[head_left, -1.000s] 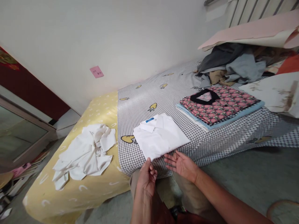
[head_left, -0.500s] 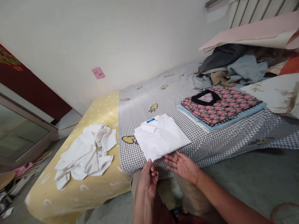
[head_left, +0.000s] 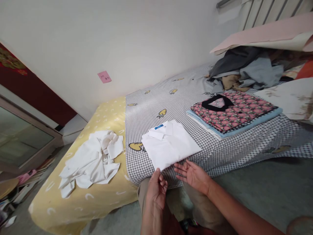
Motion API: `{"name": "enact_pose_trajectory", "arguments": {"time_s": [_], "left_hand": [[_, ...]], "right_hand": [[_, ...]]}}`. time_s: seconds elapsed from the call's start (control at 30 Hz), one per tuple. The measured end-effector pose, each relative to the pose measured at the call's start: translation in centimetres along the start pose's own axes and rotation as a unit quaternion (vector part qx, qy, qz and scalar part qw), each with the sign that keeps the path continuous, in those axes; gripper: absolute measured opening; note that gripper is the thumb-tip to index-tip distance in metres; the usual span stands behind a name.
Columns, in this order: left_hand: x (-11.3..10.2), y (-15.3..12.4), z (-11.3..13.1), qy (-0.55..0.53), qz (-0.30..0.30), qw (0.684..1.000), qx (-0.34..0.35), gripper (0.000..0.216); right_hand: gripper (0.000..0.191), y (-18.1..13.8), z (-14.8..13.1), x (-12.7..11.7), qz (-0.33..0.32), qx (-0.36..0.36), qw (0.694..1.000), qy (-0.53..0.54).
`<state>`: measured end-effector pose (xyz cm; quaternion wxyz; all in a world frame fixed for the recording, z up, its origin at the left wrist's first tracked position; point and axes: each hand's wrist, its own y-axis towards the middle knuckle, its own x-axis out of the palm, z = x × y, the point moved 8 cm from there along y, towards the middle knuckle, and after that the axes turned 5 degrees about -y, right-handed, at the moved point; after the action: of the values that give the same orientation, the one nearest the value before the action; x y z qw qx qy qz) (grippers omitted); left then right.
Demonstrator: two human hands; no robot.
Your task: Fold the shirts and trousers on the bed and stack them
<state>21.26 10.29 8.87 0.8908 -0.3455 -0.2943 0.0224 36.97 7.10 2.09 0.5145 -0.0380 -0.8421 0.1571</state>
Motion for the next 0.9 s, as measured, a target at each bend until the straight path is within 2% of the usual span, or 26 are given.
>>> {"name": "enact_pose_trajectory", "arguments": {"time_s": [0.4,0.53,0.63,0.77,0.9], "left_hand": [[-0.4,0.9,-0.5,-0.019,0.0,1.0,-0.004,0.027],[-0.8,1.1,-0.6,-0.017,0.006,1.0,-0.006,0.029],[-1.1,1.3,-0.5,-0.009,-0.002,1.0,0.017,0.028],[-1.6,1.9,-0.3,0.007,-0.006,0.999,0.041,0.03],[-1.5,2.7,-0.4,0.017,-0.04,0.998,0.043,0.037]], "right_hand": [[0.03,0.1,0.2,-0.2,0.028,-0.008,0.999,-0.021],[0.023,0.2,0.4,-0.4,0.047,-0.02,0.998,-0.043],[0.017,0.3,0.5,-0.5,0.054,-0.025,0.997,-0.057],[0.022,0.3,0.5,-0.3,0.052,-0.038,0.994,-0.087],[0.029,0.4,0.5,-0.3,0.048,-0.042,0.993,-0.101]]}}
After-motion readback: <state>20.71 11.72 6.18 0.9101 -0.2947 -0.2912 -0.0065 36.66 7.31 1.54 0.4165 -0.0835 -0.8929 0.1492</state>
